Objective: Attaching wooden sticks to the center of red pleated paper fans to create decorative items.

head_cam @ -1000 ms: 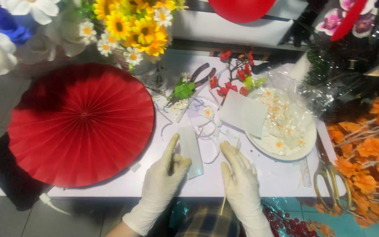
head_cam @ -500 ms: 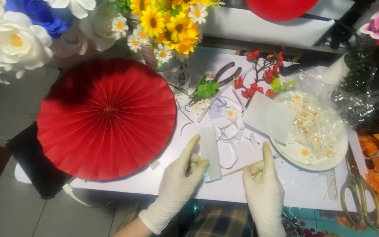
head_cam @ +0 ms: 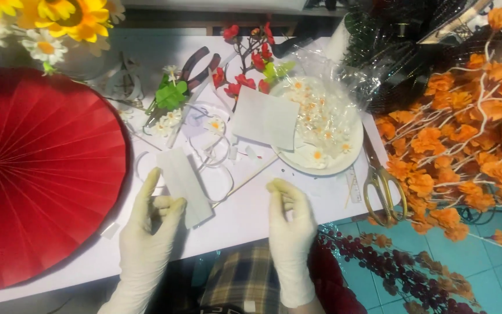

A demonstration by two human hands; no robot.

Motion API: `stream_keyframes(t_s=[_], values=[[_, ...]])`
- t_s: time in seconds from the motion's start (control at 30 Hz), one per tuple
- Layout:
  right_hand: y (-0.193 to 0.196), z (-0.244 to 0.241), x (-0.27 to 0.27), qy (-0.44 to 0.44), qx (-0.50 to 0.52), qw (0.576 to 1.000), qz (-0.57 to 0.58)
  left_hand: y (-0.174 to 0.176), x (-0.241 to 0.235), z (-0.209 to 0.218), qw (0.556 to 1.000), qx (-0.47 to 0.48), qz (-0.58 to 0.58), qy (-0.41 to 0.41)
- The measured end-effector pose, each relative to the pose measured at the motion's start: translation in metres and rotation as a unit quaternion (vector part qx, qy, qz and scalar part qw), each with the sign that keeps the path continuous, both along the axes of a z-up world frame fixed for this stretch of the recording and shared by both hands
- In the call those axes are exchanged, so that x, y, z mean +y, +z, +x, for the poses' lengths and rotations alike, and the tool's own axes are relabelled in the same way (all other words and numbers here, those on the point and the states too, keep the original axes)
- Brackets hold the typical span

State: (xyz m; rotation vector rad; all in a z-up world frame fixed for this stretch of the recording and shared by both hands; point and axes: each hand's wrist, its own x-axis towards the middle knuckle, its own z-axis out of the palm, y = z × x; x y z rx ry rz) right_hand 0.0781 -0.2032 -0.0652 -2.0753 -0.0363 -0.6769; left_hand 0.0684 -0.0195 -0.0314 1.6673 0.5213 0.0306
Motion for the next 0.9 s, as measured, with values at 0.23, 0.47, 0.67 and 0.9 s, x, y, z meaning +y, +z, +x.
stream_keyframes(t_s=[0.23,0.47,0.67,0.9], values=[[0.011,0.003,-0.060,-0.277,0.191,0.938,-0.084,0.006,-0.002,0.001,0.999,0.022,0.026,-0.006],[0.011,-0.009,-0.031,-0.089,0.138,0.979,-0.122,0.009,-0.004,0.004,0.999,0.043,0.012,-0.003],[-0.005,0.004,-0.026,-0.091,0.144,0.974,-0.151,0.011,-0.005,0.005,0.998,0.062,0.010,-0.001],[0.000,0.017,-0.028,-0.008,-0.003,0.993,-0.119,0.019,-0.009,0.006,0.996,0.090,0.020,0.014]])
